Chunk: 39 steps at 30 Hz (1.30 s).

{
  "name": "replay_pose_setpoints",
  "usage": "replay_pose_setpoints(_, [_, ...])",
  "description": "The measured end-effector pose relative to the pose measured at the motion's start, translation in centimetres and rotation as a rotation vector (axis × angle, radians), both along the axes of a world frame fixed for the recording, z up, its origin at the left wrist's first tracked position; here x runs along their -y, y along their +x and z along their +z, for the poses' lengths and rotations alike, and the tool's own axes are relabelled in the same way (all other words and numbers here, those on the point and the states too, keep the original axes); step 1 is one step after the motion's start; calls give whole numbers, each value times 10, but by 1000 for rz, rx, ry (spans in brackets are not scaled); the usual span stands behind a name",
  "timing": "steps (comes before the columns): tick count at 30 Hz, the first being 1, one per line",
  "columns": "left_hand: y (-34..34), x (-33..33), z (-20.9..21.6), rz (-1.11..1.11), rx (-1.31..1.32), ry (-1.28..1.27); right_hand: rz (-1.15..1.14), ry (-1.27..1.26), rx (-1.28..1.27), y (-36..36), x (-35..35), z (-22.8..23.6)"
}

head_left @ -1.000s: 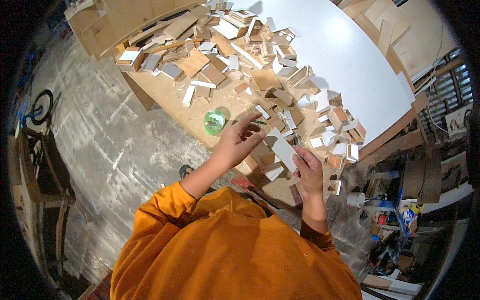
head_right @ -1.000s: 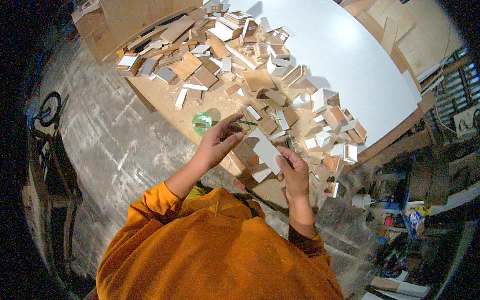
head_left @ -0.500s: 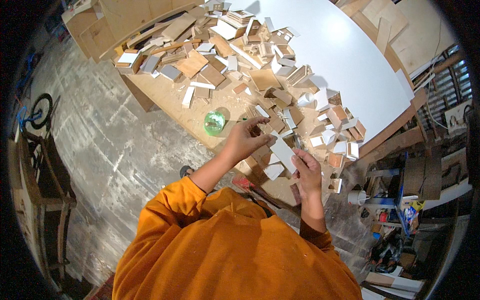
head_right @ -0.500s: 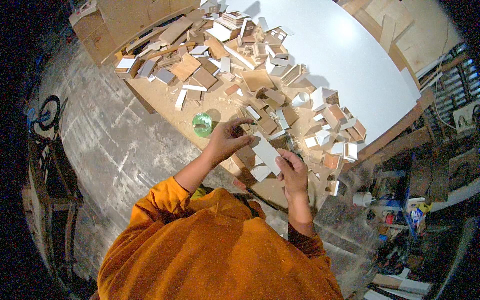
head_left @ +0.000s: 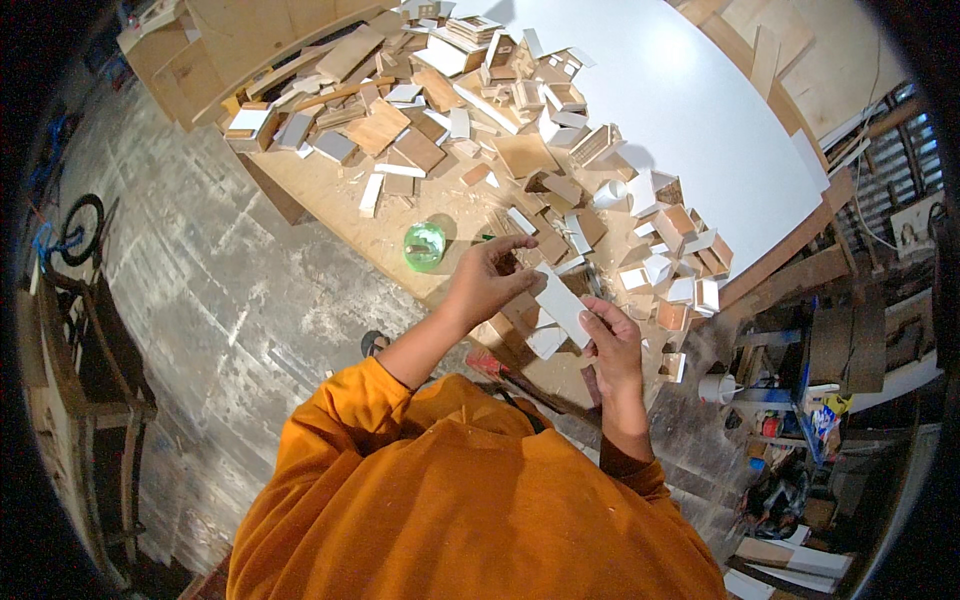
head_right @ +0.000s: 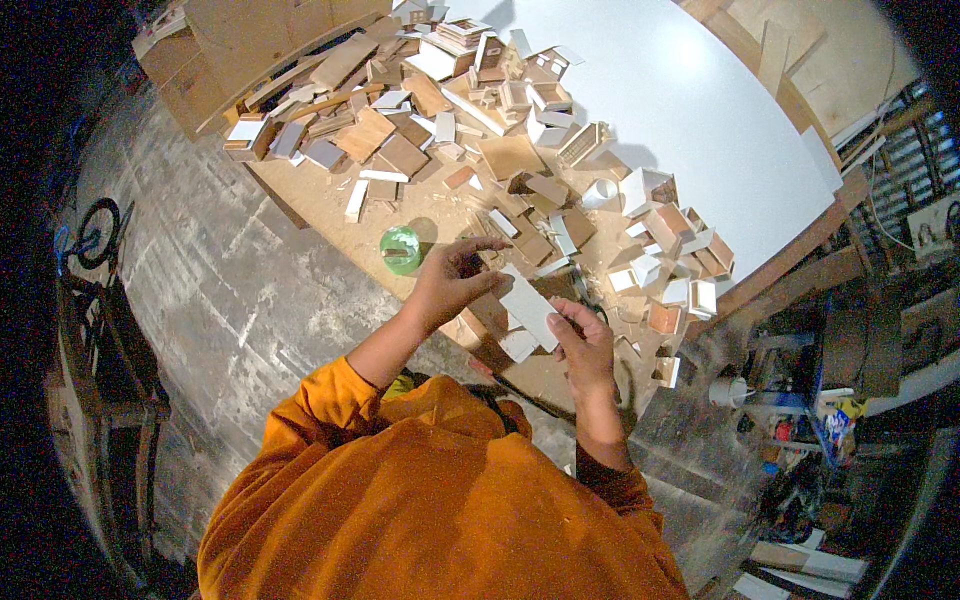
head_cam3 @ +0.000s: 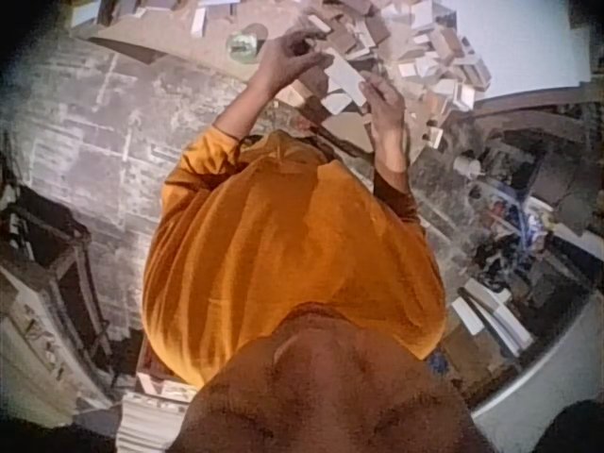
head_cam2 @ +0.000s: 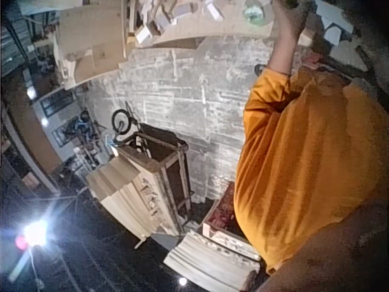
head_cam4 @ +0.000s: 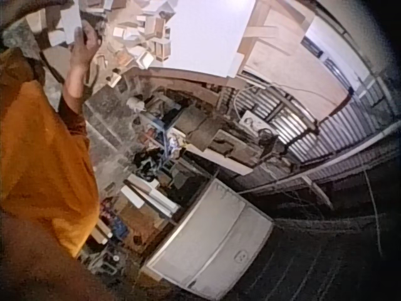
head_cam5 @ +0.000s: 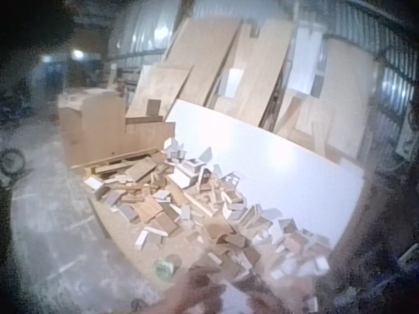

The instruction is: The person assembles small wooden model components on a workbench by picking up pieces, applying glue from a bottle, and pressing them together by hand.

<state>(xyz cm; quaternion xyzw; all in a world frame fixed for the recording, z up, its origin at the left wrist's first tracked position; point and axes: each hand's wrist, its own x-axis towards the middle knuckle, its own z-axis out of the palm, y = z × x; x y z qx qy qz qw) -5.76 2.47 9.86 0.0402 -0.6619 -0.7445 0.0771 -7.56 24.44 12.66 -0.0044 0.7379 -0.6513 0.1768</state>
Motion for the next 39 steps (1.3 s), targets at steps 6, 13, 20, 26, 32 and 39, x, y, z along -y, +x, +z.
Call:
replay_pose_setpoints(6, [4,1,8,9,42,9,-17,2,-2,4,2,-3])
replay_pose_setpoints(13, [3,1,2,-4,37,35,-1,27,-38,4,2,-5])
replay_pose_setpoints(20, [5,1,3,0,6,15,1,60,-55,6,5,-2])
replay_pose_setpoints(26, [6,0,-2,3,-25,-2,-1,101,-70,7,7,0])
replay_pose_setpoints(32, [8,0,5,-20,59,57,-7,111,-73,7,8,0])
replay_pose_setpoints(39, [7,-1,1,-2,-3,54,5,122,-100,7,8,0])
